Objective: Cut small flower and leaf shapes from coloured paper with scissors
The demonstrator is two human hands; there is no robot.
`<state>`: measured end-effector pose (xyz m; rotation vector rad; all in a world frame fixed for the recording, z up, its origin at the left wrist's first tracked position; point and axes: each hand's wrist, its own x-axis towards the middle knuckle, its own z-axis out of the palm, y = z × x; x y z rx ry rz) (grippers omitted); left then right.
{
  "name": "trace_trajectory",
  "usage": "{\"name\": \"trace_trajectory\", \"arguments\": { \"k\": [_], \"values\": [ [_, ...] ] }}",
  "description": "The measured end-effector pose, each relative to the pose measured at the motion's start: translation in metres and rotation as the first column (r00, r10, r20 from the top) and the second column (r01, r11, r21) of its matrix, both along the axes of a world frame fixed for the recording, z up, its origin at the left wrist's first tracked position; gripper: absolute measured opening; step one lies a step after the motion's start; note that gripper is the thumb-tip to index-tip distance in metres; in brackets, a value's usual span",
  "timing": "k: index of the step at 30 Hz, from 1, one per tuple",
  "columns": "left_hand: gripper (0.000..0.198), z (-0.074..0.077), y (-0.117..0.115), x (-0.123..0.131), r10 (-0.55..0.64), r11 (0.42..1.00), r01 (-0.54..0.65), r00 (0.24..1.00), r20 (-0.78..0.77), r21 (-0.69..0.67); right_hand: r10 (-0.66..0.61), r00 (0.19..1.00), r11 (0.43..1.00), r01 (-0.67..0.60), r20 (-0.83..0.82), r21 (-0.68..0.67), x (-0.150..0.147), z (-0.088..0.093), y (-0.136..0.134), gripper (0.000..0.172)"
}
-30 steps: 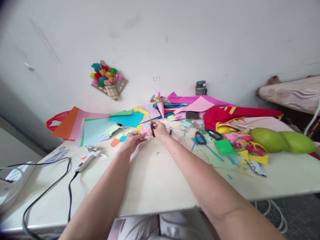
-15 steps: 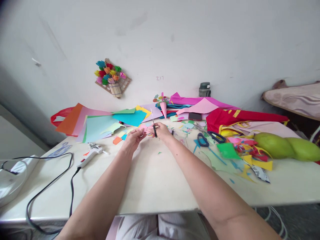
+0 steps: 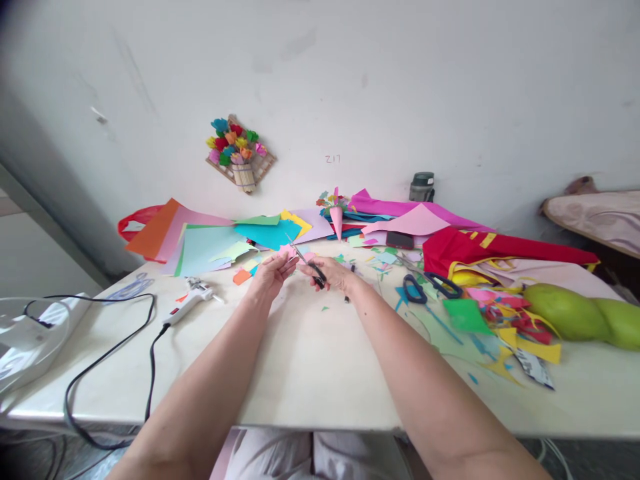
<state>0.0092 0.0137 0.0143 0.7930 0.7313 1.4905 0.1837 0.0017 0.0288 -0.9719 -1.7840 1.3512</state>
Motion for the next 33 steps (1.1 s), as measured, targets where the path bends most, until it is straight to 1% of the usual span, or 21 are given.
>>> {"name": "trace_trajectory", "arguments": {
  "k": [5,9,13,19,24,30,33],
  "values": [
    [0.023,-0.0013,0.0000,0.0012,0.007,1.000,-0.006,1.000,0.021,-0.010,-0.002,0.998,1.000,0.000,0.062,0.028,-0.0029,-0.0035,0.0014,0.042],
    [0.023,-0.0018,-0.0005,0.0027,0.017,1.000,-0.017,0.999,0.032,-0.016,0.002,0.997,1.000,-0.004,0.077,0.031,-0.0040,-0.0053,0.0025,0.040],
    [0.018,-0.0012,-0.0010,0.0038,0.018,1.000,-0.017,0.999,0.028,-0.026,0.011,0.997,1.000,-0.012,0.080,0.013,-0.0045,-0.0059,0.0034,0.039],
    [0.009,-0.0012,-0.0004,0.0054,0.042,0.997,-0.039,0.998,0.037,-0.071,-0.015,0.995,1.000,0.015,0.101,0.000,-0.0066,-0.0057,0.0024,0.036],
    [0.005,-0.0021,-0.0002,0.0066,0.058,0.996,-0.053,0.997,0.057,-0.076,-0.030,0.994,1.000,0.030,0.109,0.004,-0.0077,-0.0069,0.0031,0.033],
    [0.009,-0.0041,0.0005,0.0072,0.067,0.995,-0.063,0.996,0.059,-0.071,-0.033,0.995,0.999,0.033,0.090,-0.001,-0.0091,-0.0076,0.0030,0.032],
    [0.008,-0.0043,0.0007,0.0078,0.074,0.995,-0.069,0.995,0.068,-0.076,-0.039,0.995,0.999,0.040,0.088,-0.008,-0.0096,-0.0074,0.0026,0.032]
  ]
}}
